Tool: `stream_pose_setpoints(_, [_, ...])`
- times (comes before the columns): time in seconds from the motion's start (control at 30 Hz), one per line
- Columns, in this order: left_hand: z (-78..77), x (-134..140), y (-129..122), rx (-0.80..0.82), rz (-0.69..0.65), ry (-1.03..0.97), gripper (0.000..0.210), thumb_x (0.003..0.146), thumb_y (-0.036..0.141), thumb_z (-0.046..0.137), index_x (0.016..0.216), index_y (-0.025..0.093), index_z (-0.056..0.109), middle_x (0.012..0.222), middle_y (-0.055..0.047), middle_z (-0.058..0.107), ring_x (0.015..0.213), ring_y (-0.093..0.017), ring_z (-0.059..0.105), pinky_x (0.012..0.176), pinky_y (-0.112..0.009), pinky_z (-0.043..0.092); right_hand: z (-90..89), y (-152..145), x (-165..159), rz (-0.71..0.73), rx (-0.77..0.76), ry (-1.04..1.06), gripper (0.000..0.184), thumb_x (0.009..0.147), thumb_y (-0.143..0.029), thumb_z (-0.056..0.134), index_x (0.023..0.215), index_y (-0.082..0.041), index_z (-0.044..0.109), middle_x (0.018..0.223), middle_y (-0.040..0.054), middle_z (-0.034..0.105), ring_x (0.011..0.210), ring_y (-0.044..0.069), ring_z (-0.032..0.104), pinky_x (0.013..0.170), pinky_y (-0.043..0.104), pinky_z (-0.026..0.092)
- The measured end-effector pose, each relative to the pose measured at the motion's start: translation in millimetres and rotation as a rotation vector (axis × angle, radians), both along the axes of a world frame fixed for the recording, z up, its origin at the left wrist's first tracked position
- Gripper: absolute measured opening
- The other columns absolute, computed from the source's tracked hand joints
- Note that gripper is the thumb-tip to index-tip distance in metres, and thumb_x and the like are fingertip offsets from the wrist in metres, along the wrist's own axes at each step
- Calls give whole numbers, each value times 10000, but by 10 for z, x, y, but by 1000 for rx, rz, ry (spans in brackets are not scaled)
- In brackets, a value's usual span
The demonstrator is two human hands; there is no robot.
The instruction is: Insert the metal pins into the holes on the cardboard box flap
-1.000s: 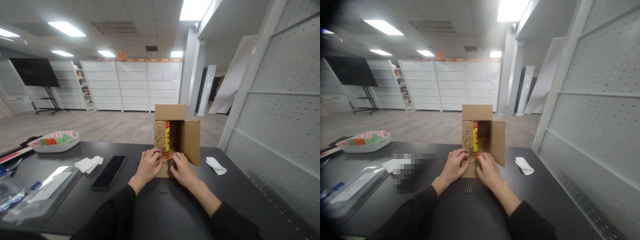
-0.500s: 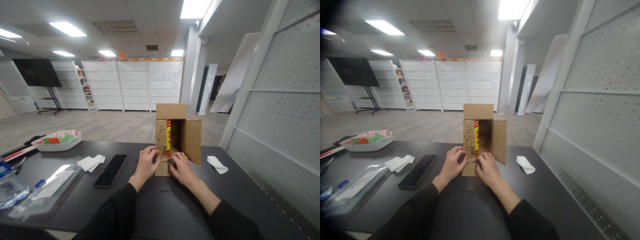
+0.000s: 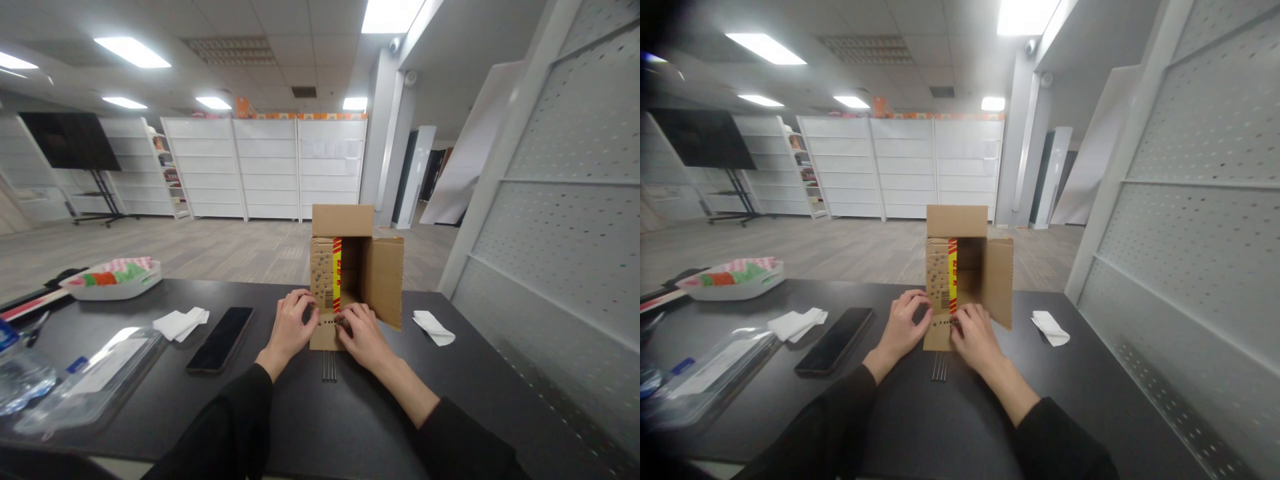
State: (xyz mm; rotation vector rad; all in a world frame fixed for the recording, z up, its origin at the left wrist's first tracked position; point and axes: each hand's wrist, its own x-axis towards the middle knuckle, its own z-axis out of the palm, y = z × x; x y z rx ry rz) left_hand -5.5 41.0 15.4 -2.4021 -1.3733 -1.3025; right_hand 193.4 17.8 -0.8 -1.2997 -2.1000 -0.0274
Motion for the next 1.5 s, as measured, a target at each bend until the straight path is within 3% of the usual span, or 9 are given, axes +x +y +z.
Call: stream_pose_setpoints(1.5, [-9, -11, 30, -6, 10, -59, 110, 876, 218, 565, 983, 224, 588, 1113, -63, 632, 1074, -217, 595, 904, -380, 421, -54, 66, -50, -31, 23, 29, 89, 865, -127, 547, 861, -214, 569, 1007, 79, 618, 989, 272, 498, 828, 411, 397])
